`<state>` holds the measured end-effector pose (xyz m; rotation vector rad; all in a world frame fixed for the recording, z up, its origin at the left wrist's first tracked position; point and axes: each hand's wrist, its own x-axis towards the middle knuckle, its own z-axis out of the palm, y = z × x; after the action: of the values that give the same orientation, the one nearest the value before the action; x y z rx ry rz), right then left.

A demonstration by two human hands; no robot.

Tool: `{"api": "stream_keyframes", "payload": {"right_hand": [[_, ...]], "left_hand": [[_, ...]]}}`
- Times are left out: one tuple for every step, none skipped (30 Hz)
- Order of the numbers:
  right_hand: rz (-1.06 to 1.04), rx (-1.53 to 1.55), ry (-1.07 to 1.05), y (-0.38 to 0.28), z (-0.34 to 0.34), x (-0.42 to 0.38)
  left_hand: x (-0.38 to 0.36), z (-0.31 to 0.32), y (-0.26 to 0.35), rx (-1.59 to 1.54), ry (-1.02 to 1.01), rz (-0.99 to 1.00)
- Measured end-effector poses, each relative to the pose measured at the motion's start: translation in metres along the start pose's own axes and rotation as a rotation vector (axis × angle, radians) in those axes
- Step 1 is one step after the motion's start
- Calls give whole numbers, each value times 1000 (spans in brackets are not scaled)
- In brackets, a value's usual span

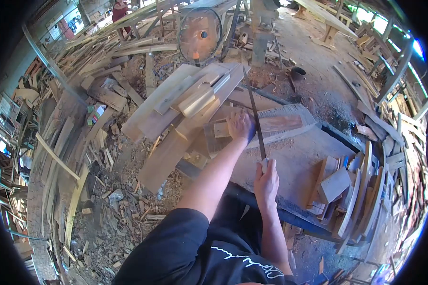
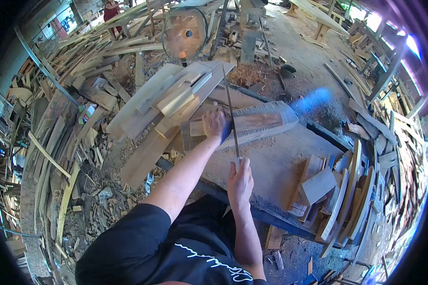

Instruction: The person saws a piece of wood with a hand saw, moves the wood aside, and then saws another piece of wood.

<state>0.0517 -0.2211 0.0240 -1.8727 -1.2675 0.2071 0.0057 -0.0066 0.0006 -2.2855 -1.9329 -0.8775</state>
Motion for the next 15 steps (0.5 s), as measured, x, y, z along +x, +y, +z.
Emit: {"api": "stream_keyframes", "payload": {"right_hand": [[-3,16,1,0,2,5],[-4,15,3,1,-4,-5],[1,28,-9,1,-17,-24],[8,38,-27,1,-27,-39],[9,32,-36,0,-33,-44],[44,43,-52,-3,-38,-52],[86,55,-65,-5,-41,-60],[98,50,-56,-7,-33,-54],[75,46,-19,-7,-19,-36],[48,40,16,-5,-9,-21],[46,38,26,-2,-3,-11],[17,28,22,-1,3,-1],[-13,20,18,-2,7,5],[-14,22,25,-1,2,0],[9,45,-7,1,-8,-17]], "left_hand": [[2,2,1,0,7,7],[1,7,2,-18,37,-5],[1,10,1,-37,66,-23],[2,13,-1,-38,62,-32],[6,16,-3,-11,27,-25],[5,18,-5,18,-14,-13],[0,20,-7,16,-32,-10],[0,20,-8,32,18,32],[0,17,-6,44,73,73],[-2,12,-4,35,72,82],[-1,6,-3,28,17,52],[1,2,-1,25,-36,23],[1,-3,3,-4,-27,-18],[4,-2,2,-5,-22,-12],[4,8,-2,-10,14,-11]]}}
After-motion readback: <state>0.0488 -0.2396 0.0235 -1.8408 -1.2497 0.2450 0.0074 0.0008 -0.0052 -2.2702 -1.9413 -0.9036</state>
